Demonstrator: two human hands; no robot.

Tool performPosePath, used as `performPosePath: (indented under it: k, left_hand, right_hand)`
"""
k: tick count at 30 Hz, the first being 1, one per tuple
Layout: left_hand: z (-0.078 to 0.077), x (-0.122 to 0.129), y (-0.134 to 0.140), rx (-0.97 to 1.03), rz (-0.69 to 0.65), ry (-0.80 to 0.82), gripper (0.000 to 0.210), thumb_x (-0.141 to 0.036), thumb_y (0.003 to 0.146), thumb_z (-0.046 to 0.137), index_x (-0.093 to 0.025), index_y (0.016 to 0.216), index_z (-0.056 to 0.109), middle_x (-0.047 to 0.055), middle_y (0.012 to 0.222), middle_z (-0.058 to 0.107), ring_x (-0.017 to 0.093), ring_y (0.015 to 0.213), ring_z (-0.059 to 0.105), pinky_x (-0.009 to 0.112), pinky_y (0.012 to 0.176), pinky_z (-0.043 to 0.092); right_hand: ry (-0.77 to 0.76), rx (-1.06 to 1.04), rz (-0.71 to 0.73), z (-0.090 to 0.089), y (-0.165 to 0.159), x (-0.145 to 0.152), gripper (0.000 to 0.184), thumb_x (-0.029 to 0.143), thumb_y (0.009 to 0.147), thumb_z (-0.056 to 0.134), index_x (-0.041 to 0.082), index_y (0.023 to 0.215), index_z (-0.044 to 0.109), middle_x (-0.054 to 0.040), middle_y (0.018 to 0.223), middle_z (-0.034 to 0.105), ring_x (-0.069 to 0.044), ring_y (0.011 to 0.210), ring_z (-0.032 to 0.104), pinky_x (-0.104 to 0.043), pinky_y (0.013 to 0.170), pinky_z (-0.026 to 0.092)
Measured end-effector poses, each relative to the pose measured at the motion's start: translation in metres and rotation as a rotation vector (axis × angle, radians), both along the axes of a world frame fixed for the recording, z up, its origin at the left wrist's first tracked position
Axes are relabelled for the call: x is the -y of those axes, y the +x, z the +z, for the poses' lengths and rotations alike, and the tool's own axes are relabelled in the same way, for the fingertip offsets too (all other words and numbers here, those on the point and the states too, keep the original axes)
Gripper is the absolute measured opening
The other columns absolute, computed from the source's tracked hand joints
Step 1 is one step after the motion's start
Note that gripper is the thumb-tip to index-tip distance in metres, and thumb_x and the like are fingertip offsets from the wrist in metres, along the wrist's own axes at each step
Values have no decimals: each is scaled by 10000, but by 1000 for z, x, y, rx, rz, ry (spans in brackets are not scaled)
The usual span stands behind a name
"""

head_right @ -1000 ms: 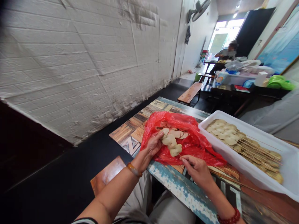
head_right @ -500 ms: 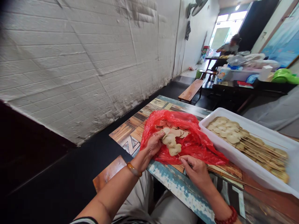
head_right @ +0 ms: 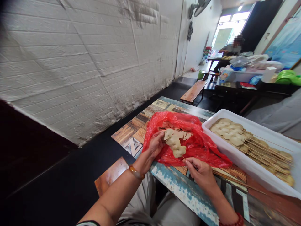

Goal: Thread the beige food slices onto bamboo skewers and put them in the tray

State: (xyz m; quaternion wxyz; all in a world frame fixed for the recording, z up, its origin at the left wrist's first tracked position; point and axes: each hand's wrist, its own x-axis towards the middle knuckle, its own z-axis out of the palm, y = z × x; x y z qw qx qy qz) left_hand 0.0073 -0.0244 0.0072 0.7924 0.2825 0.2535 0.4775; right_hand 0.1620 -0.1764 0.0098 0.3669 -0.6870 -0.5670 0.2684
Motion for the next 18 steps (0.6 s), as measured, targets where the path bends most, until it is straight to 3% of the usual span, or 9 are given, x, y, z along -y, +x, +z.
performPosePath:
  k: [8, 18]
  left_hand:
    - [4, 1, 0, -26, 35, 57, 329, -335, 596, 748, -147, 860, 694, 56, 822, 687, 169, 780, 613, 269, 726, 452]
    - [6, -1, -5, -7, -38, 23, 378, -371, 685, 673, -174, 1006, 651, 62, 908, 675, 164, 787, 622, 268, 707, 470]
  right_hand:
    - [-22, -50, -13, 1, -1, 0, 355, 459, 817, 481, 163, 853, 673, 34, 468, 501, -117, 424, 485, -225, 439, 379]
    - [-17, -239, -30, 1, 3, 0, 409, 499, 800, 513, 143, 919, 676, 44, 458, 463, -98, 416, 435, -215, 416, 339]
